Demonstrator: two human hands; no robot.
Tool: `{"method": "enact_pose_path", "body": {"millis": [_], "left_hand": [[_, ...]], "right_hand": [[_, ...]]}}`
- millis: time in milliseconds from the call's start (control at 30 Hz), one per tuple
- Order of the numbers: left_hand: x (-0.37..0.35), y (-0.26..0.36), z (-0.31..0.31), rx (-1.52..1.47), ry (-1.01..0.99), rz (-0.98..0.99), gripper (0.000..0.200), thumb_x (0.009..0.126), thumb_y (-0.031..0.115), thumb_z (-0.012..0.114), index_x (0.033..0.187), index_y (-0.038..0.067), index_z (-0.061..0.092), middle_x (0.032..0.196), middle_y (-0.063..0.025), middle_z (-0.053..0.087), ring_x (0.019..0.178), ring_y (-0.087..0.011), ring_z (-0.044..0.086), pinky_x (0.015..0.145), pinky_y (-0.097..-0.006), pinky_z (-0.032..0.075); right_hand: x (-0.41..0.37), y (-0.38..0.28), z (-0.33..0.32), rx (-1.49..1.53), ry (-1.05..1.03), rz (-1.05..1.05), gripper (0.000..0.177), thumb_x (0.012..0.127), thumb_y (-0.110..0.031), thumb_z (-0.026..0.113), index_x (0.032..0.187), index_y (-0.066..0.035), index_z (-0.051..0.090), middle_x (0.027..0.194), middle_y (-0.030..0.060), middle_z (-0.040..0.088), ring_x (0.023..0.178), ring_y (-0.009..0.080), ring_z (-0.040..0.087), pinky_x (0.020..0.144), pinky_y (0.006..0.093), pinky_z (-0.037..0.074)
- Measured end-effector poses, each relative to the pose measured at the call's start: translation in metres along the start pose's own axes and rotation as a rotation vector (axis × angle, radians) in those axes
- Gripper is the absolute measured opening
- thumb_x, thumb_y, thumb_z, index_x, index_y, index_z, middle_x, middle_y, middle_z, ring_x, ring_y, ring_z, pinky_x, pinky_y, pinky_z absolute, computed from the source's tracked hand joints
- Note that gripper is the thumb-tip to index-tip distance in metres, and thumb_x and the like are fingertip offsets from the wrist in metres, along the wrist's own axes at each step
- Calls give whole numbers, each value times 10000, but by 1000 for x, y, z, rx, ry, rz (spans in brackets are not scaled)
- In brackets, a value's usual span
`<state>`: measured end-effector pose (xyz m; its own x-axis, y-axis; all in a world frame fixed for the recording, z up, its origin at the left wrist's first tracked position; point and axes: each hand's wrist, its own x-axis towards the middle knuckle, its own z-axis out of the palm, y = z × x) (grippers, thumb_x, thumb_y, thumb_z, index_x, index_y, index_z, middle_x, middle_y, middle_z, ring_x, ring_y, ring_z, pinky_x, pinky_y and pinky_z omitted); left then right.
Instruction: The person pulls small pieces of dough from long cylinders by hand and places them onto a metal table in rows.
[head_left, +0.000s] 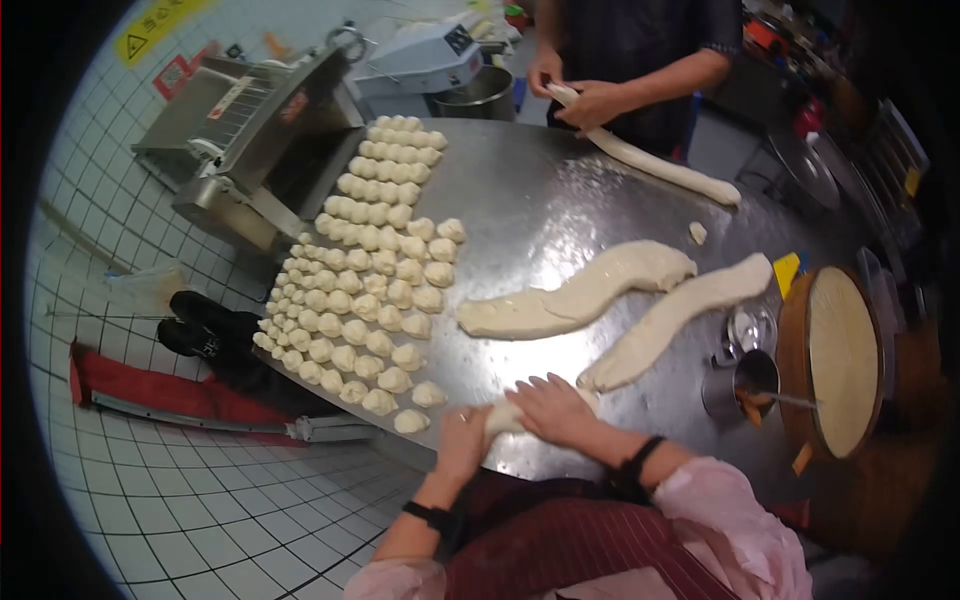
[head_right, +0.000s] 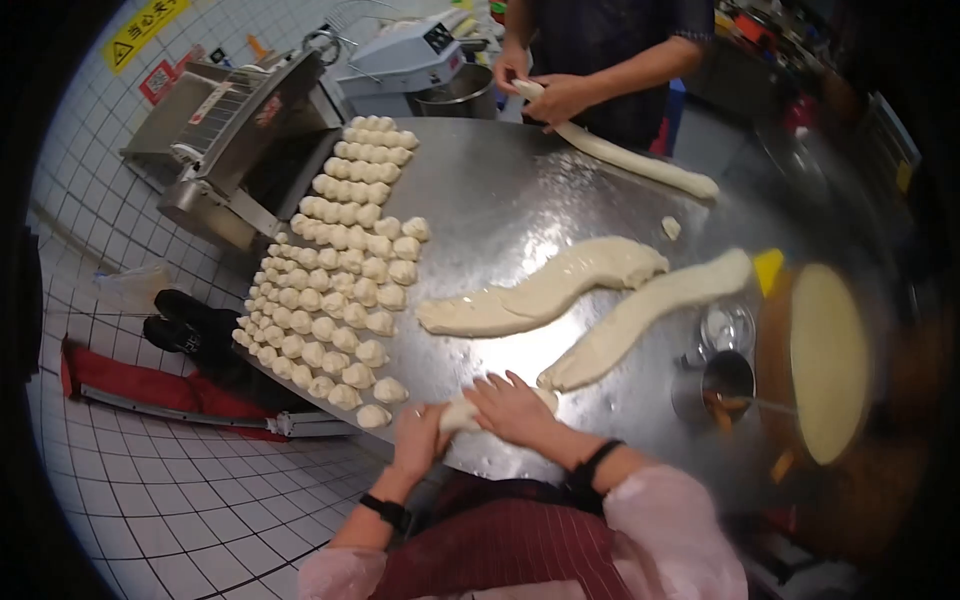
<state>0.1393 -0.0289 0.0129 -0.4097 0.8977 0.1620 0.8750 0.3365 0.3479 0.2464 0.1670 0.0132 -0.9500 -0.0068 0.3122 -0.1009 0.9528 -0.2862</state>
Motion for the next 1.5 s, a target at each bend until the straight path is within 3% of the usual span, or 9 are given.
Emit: {"method": "enact_pose_path", "body": {"millis": [200, 467, 533, 600, 800, 933, 1133, 1333, 1500], "left_hand": [[19, -6, -20, -146, 74, -91, 333, 762, 109, 694, 1086, 66, 634, 899, -143, 585, 850, -342, 570, 731, -420, 461], [37, 14, -30, -661, 100, -146, 330, 819, 73, 612, 1136, -7, 566, 1082, -237, 571, 973, -389, 570, 869, -420, 450], [60, 22, -24, -622, 107, -218, 306, 845, 64, 566, 1140, -19, 556, 1076, -234, 577, 972, -382, 578, 889, -428, 445], [79, 22, -4, -430, 25, -112, 290, 875, 94, 526, 1135, -31, 557, 1060, -222, 590, 999, -373, 569, 921, -454, 425], [-18, 27, 8, 13, -24, 106, 430, 840, 226, 584, 1230, 48, 551, 1277, -149, 546, 1219, -306, 492, 1043, -583, 294], [-23, 13, 10, -22, -15, 159, 407, 851, 226, 582, 1220, 55, 562, 1292, -148, 534, 1236, -317, 479, 1058, -564, 288], [35, -16, 8, -172, 205, -59, 377, 829, 143, 594, 1185, 22, 561, 1281, -188, 528, 1202, -365, 485, 1037, -534, 325], [-55, -8, -10, -14, -36, 295, 579, 785, 252, 696, 1292, 57, 495, 1310, -148, 518, 1216, -341, 482, 1033, -550, 327], [-38, -7, -24, -32, -91, 178, 624, 777, 321, 716, 1310, 91, 485, 1277, -124, 530, 1232, -305, 478, 1031, -560, 323]], "right_hand": [[19, 17, 4, 140, 88, 73, 342, 842, -356, 630, 1025, -66, 638, 814, 74, 548, 764, 255, 553, 674, 379, 450], [-5, -7, -22, 209, -102, 149, 340, 885, -319, 572, 1146, -104, 611, 977, 111, 576, 931, 271, 563, 781, 370, 448], [19, -1, -26, 224, -168, 314, 332, 896, -290, 556, 1156, -89, 601, 1018, 138, 575, 969, 296, 554, 828, 415, 443], [38, -1, -15, 140, 288, 290, 337, 890, -258, 556, 1155, -52, 588, 1005, 159, 565, 969, 318, 546, 853, 442, 437], [-53, -32, -29, 117, -151, -4, 525, 848, -298, 614, 1282, -17, 519, 1340, 192, 488, 1240, 332, 465, 1053, 497, 325], [-47, -17, -18, 46, -225, 7, 543, 851, -350, 595, 1281, -26, 523, 1346, 171, 491, 1247, 317, 461, 1047, 508, 328], [39, 19, -12, -100, 158, 173, 438, 874, -245, 576, 1223, 14, 527, 1291, 189, 498, 1250, 349, 430, 1052, 481, 331], [-68, -9, -31, 114, -161, -123, 552, 851, -285, 614, 1319, -29, 474, 1310, 173, 515, 1207, 326, 497, 1041, 492, 354], [-29, 11, -17, 56, -212, -123, 549, 876, -364, 574, 1320, -53, 481, 1355, 151, 476, 1268, 308, 438, 1076, 479, 314]]}}
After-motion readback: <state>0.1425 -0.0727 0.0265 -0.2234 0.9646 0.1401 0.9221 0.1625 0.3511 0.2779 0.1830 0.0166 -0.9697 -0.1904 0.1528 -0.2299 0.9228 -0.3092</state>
